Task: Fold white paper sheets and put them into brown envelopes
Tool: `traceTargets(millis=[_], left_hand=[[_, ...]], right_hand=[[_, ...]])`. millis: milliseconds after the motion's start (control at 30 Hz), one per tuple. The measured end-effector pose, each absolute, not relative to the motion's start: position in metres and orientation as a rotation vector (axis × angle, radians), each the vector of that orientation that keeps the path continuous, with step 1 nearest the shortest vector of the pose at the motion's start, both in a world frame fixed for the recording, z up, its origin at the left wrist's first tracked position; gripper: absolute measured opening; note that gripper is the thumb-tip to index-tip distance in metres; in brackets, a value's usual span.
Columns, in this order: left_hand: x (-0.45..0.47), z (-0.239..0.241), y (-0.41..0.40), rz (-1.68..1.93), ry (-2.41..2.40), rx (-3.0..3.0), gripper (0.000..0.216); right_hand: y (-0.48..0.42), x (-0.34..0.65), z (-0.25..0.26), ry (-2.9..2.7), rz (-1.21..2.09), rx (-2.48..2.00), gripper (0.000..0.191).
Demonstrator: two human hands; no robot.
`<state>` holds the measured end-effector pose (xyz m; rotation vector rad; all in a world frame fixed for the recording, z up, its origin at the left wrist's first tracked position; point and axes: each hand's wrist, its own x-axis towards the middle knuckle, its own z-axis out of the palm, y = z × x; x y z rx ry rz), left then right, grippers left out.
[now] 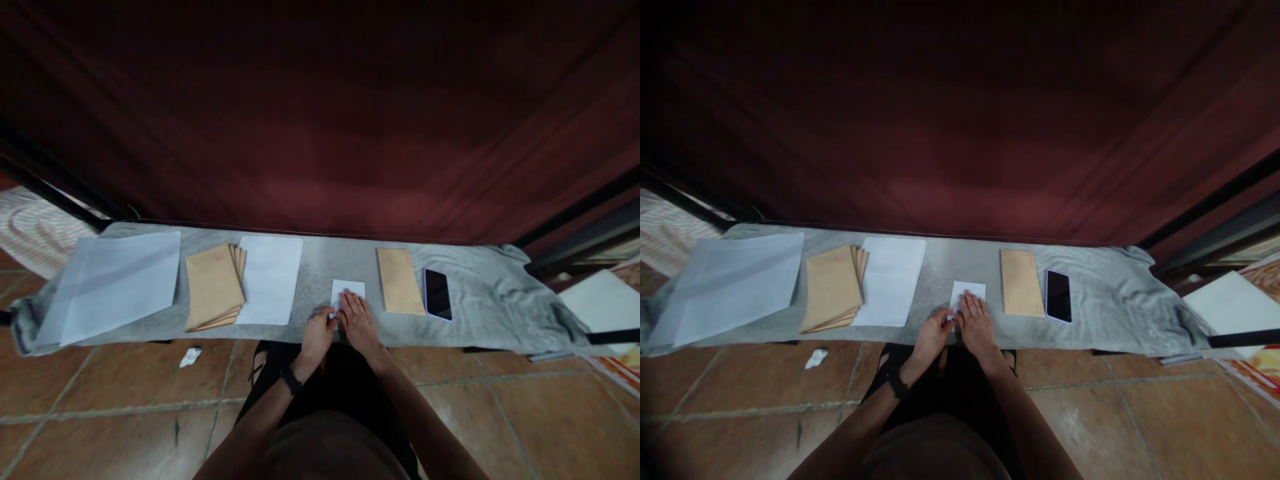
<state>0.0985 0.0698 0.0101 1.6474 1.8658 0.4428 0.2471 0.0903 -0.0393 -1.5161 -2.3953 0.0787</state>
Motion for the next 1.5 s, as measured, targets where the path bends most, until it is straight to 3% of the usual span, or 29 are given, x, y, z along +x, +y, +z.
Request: traceTargets(millis=[200, 400, 667, 900, 1233, 1500], left_hand=[[0.103, 0.014, 0.060, 0.222, 2.020, 1.984, 0.030], [0.117, -0.002, 0.080, 0.495, 1.792, 2.453, 0.043], [0.117, -0.029, 0.103, 0.455, 1.728, 2.487, 0.070], [0.111, -0.032, 0.112, 0.412, 1.800, 2.471, 0.067], [0.114, -0.035, 0.112, 0.409, 1.862, 2.472, 0.061], [0.105, -0.024, 0.092, 0.368, 1.507, 2.683, 0.050]], right_hand=[[0.088, 0.256, -0.040, -2.390, -0.011, -1.549, 0.054], [0.086, 0.258, -0.042, -2.464, -0.071, -1.525, 0.057], [0.085, 0.257, -0.037, -2.457, -0.134, -1.517, 0.061], [0.081, 0.260, -0.043, -2.367, -0.101, -1.569, 0.053], [0.071, 0.276, -0.051, -2.287, -0.154, -1.620, 0.057], [0.069, 0.276, -0.046, -2.311, -0.134, -1.625, 0.053]])
